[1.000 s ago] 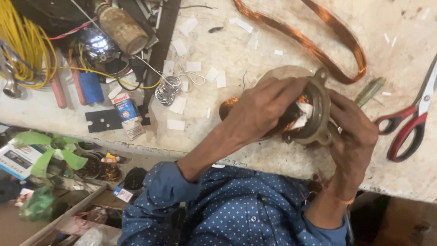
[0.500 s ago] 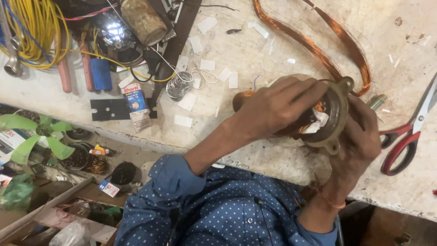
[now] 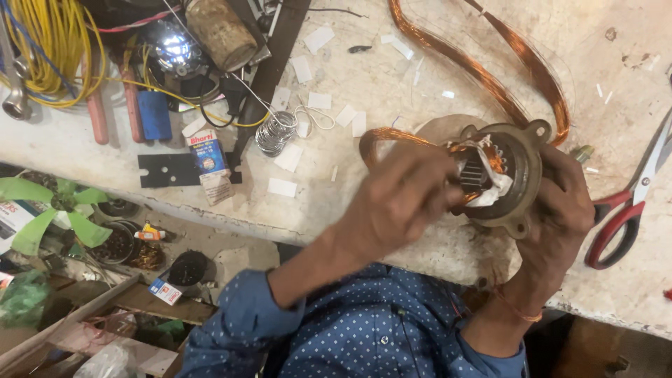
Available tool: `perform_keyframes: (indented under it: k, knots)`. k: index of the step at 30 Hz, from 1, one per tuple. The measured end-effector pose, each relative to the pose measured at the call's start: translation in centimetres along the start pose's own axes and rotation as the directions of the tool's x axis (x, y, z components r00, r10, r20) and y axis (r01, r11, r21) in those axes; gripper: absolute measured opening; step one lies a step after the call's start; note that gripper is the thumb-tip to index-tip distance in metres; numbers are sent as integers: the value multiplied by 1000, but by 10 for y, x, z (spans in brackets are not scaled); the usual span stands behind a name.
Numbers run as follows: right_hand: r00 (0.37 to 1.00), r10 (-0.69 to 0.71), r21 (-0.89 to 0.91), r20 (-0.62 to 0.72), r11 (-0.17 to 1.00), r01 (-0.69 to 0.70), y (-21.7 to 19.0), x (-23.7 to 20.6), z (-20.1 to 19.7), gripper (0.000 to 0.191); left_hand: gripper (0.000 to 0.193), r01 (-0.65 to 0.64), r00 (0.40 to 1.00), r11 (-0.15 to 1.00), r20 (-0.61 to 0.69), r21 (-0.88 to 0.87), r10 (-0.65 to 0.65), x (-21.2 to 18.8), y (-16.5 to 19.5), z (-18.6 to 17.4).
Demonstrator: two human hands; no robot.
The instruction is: The person winds a flat copper wire around a motor stator core, inserting white insulating material between layers. They use shears to trim the wire and a tool to press the windings into place.
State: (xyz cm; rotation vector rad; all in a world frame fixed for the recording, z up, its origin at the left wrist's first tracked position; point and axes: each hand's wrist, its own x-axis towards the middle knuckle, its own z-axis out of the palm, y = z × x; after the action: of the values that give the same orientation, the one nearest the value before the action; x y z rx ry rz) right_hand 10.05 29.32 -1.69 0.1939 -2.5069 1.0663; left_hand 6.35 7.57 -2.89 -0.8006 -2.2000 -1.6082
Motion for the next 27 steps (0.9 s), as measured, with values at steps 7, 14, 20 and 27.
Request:
perform_keyframes:
  k: [7,14,20,27]
  knots:
    - [999,-10,30,35,1000,9,2,0,-2,29,42,47,944,995,322,89,-74,-6,21,-9]
    - [992,30,-48,125,999,-24,7,5,-3,24,29,-75,908,990,418,118,19,6,8,-32]
    - [985,6,25,171,1000,-11,5,12,-4,35,22,15,815,979,565,203,-130,15,-4,-46]
    - [976,-60,-65,209,995,75,27,4,-4,28,29,-73,762,915,615,396,-205,11,-20,-67]
